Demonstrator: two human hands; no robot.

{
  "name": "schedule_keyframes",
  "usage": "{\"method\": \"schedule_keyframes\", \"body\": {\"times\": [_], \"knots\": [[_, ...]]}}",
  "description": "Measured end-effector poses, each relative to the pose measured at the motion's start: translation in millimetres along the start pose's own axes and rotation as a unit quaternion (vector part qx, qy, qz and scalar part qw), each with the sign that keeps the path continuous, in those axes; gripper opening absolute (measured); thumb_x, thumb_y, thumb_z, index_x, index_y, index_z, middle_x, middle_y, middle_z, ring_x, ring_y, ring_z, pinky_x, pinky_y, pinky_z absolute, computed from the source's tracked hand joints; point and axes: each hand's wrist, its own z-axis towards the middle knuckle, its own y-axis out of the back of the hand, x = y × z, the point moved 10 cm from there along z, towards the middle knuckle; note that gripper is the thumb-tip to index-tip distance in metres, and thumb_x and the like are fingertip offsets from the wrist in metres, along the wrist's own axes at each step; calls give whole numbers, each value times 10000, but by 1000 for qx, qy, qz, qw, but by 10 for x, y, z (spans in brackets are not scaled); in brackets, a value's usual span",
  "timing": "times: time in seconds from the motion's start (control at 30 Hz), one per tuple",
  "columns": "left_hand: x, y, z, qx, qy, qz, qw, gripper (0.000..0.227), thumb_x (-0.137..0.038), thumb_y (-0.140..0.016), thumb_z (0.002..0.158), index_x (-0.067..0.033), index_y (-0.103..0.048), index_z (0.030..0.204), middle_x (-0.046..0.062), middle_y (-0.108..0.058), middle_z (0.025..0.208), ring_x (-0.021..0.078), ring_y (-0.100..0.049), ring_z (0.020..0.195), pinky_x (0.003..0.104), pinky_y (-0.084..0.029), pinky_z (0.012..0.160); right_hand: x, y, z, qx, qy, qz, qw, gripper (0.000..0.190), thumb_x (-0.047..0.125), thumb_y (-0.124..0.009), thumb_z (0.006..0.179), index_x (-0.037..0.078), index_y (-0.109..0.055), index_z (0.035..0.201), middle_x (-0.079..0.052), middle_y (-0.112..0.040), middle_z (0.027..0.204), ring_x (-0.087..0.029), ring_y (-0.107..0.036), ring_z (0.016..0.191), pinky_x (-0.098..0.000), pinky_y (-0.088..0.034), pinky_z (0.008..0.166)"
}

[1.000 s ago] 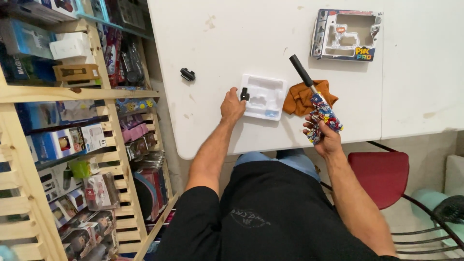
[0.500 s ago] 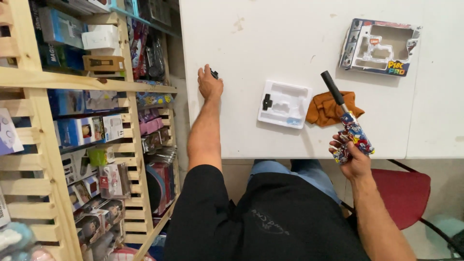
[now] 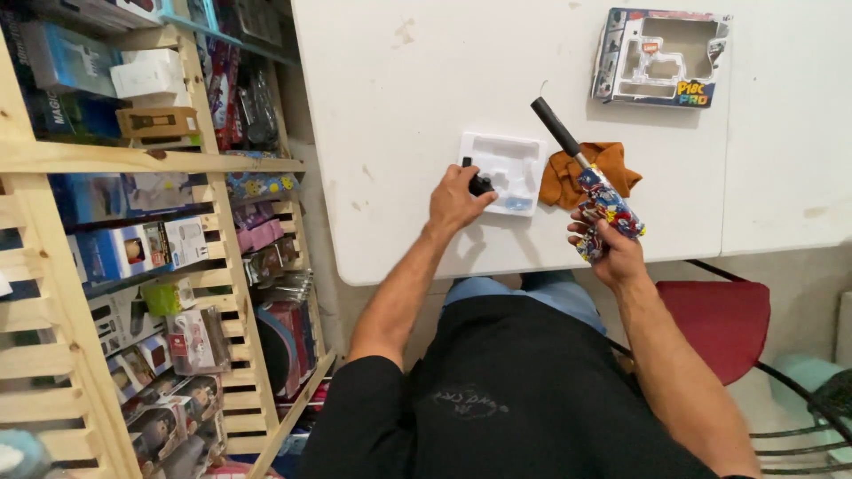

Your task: Assembling a toy gun by attaching a barrel and then carefully repackaging it into its plastic tray and box.

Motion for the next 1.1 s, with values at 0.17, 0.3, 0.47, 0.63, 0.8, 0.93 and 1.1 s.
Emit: {"method": "schedule_keyframes", "body": {"times": [0.17,0.3,0.47,0.63,0.8,0.93,1.1], "knots": [[-96,-401,198,-17,-4,113,993,674,-605,-760,789,-120,-627,1238,94,-577,1156,327,-632,1139,479,-522,938,2,-179,-18,16,2,20,1000,421,257,-615,956,62,-645,1328,-193,-720,1241,-326,-739,1070,-457,-620,877],[-6,-521,326,9,1,187,982,660,-623,-764,783,-133,-611,1199,87,-547,1160,318,-579,1144,489,-498,923,-31,-139,-31,17,6,36,999,419,253,-626,951,59,-652,1321,-210,-717,1242,-328,-739,1073,-457,-629,877],[367,-903,488,-24,-119,192,974,320,-316,-752,847,-178,-630,1109,61,-523,1084,308,-597,1030,462,-516,812,-96,21,-169,-14,2,32,999,395,252,-613,965,67,-648,1312,-184,-727,1225,-312,-741,1060,-457,-626,880],[399,-1019,551,-51,-180,201,962,71,-235,-657,884,-195,-705,917,56,-567,1019,294,-622,945,439,-522,735,-143,70,-140,-12,1,36,999,379,262,-611,973,65,-653,1294,-184,-730,1220,-312,-745,1063,-458,-632,878],[-411,-358,232,-90,-180,-44,978,303,-236,-746,871,-183,-690,1164,59,-627,1064,300,-696,984,435,-580,821,-100,-47,-156,-32,4,41,999,256,235,-642,982,34,-681,1136,-174,-750,983,-318,-770,882,-439,-647,817],[-937,297,38,-166,-157,-158,961,444,-161,-753,873,-138,-607,1291,84,-586,1164,271,-687,992,417,-580,836,-40,-254,-140,-17,13,16,1000,234,216,-652,979,15,-654,1098,-186,-719,888,-334,-767,796,-435,-656,752],[-1586,501,-255,-292,-432,121,845,315,-249,-695,900,-228,-606,1201,13,-572,1285,240,-524,1290,541,-267,1179,-6,-460,-73,21,32,-15,999,228,177,-689,960,-24,-633,1050,-224,-681,800,-355,-757,702,-425,-652,651]]}}
